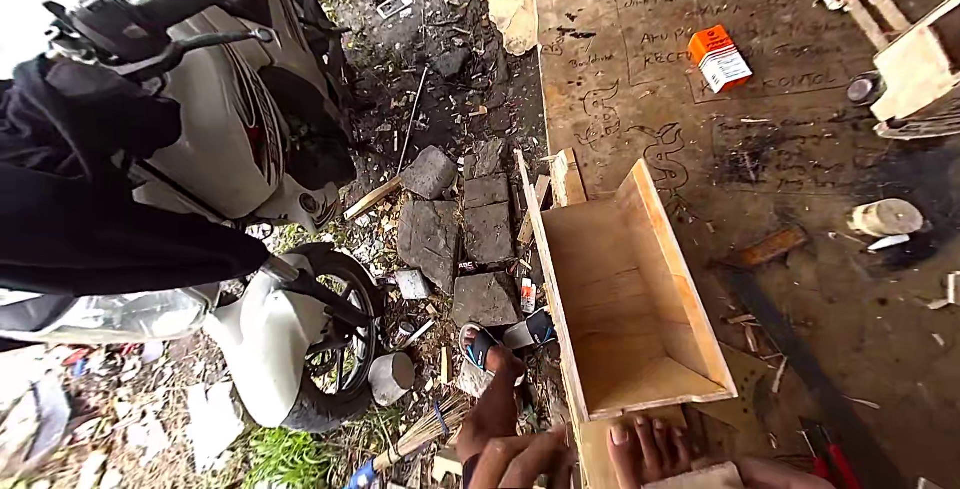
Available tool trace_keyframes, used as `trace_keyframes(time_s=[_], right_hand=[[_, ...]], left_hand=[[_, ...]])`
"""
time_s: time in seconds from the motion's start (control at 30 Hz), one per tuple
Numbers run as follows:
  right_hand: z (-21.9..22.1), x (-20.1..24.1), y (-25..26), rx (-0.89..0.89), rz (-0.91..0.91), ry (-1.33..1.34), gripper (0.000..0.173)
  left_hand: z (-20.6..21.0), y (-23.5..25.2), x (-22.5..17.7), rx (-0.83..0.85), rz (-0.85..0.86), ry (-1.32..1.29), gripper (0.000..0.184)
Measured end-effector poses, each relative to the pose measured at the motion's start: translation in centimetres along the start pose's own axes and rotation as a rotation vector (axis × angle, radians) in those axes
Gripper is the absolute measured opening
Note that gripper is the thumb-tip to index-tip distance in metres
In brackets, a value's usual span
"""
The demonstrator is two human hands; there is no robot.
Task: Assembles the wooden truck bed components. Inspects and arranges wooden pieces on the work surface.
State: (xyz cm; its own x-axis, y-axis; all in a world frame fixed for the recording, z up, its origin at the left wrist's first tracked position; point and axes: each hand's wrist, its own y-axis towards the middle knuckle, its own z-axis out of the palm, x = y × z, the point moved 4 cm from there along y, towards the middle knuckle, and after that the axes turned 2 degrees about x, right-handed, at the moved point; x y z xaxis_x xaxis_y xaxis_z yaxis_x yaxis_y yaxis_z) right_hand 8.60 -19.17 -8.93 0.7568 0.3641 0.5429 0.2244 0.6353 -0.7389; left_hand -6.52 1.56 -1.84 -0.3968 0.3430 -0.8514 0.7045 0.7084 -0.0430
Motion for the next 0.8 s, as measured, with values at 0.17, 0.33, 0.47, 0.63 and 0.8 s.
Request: trace_keyframes(time_s=[0.17, 0.33, 0.47, 0.63, 0.8], right_hand=[[1.9, 1.8, -0.5, -0.004, -0.017, 0.009, 0.028], [2.6, 4.9, -1.6, -0.107, -0.072, -0.011, 0.018], [3.3, 6.0, -1.3, -0.168, -0.064, 0.027, 0.022], [3.7, 6.3, -0.7, -0.223, -0.068, 0.053, 0.021], [3.9, 6.4, -0.2, -0.250, -0.055, 0.049, 0.020]], left_hand=[[3.8, -2.9, -0.2, 0.051, -0.228, -0.328, 0.024], [4.1, -2.8, -0.1, -0.066, -0.135, -0.199, 0.069], [2.8, -0.3, 0.9, -0.046, 0.017, 0.038, 0.079], [3.8, 2.5, 2.6, 0.119, 0.128, 0.101, 0.055], [4.5, 3.6, 2.6, 0.170, 0.147, 0.064, 0.029]])
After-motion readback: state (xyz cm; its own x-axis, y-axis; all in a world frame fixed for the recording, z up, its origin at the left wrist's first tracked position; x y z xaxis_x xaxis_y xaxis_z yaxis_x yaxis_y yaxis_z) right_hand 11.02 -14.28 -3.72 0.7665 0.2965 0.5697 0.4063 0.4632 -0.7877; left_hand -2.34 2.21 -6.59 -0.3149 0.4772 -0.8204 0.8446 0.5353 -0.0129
